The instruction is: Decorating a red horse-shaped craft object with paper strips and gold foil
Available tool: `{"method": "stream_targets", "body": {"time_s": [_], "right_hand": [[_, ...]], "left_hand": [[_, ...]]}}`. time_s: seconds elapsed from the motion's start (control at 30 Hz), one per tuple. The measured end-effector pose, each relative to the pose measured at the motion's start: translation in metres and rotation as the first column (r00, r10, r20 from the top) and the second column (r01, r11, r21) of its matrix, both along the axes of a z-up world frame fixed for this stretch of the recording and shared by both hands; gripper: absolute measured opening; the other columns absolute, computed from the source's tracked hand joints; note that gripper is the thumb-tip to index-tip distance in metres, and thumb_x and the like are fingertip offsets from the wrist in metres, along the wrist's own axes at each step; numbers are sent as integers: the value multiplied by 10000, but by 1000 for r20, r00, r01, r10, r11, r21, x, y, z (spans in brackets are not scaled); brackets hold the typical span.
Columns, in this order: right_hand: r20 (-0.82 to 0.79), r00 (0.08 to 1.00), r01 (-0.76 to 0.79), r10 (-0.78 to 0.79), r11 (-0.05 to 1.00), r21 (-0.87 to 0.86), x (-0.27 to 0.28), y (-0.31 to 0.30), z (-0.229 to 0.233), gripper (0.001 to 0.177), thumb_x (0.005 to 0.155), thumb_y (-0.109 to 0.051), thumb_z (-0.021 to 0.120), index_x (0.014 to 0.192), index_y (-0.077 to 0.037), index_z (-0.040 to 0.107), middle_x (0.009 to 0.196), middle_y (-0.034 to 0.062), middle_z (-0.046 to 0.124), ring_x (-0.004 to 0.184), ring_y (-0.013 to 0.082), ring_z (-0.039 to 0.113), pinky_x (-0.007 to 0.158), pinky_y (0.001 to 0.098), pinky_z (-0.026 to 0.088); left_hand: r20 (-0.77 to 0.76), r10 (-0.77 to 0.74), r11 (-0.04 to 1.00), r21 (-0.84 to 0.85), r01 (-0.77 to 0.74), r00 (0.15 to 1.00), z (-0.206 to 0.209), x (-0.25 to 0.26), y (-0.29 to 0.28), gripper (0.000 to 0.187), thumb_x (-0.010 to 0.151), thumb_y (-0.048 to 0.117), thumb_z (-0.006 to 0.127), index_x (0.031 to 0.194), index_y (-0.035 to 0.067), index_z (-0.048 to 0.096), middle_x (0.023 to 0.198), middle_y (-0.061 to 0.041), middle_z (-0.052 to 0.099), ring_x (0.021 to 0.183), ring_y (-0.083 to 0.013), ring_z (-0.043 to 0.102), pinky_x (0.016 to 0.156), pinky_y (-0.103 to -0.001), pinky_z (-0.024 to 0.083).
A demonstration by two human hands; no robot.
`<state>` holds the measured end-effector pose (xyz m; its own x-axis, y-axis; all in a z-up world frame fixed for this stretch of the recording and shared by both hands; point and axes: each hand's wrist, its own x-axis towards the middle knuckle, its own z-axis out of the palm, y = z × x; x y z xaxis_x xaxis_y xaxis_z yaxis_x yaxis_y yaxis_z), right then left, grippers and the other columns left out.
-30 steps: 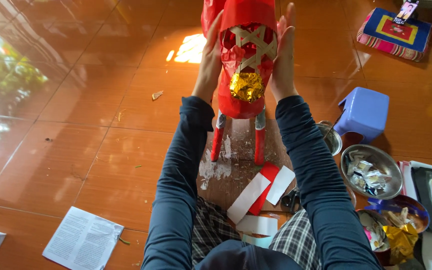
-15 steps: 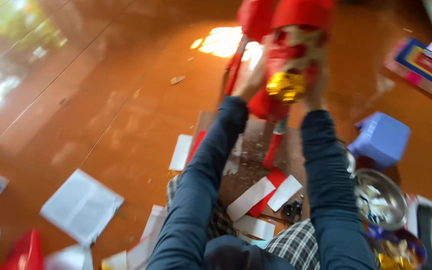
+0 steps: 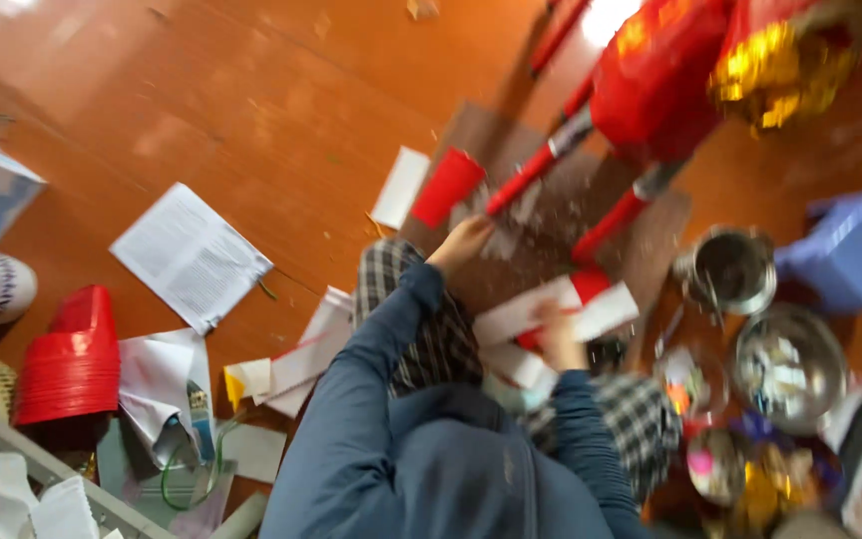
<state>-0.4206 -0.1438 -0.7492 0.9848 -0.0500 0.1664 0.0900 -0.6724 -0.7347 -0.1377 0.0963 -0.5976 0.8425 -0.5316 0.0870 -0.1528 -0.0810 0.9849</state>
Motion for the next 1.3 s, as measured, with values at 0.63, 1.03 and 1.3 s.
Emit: {"method": "stream_targets", "body": {"time_s": [0.63, 1.03, 1.3], "right_hand": [[40, 686, 724, -727, 676, -138, -35, -60, 244, 123, 1083, -111, 676, 1110, -115, 795, 963, 131, 725, 941, 353, 708, 829, 423, 559], [-269, 412, 522, -870, 468, -713, -36, -215, 198, 444, 1095, -171, 637, 1532, -191, 563, 1266, 292, 611, 995, 526, 795, 837, 669, 599], [-213, 476, 687, -853, 512, -515, -81, -141, 197, 342, 1110, -295, 646, 1365, -83, 732, 1088, 306, 794, 1028, 519, 783, 842, 607, 630]], "left_hand": [[15, -372, 674, 692, 259, 928, -60, -159, 25, 384, 813, 275, 906, 1028, 44, 688, 1114, -184, 631, 1076, -477, 656, 837, -567, 599], [82, -277, 764, 623, 168, 957, -31, -156, 30, 214, 1044, 247, 683, 1138, 121, 829, 941, -124, 769, 888, -400, 764, 752, -461, 636], [-122, -179, 810, 546, 217, 976, -17, -153, 27, 277, 1058, 240, 708, 1222, 35, 795, 1132, -146, 615, 1061, -456, 699, 917, -479, 626]]}}
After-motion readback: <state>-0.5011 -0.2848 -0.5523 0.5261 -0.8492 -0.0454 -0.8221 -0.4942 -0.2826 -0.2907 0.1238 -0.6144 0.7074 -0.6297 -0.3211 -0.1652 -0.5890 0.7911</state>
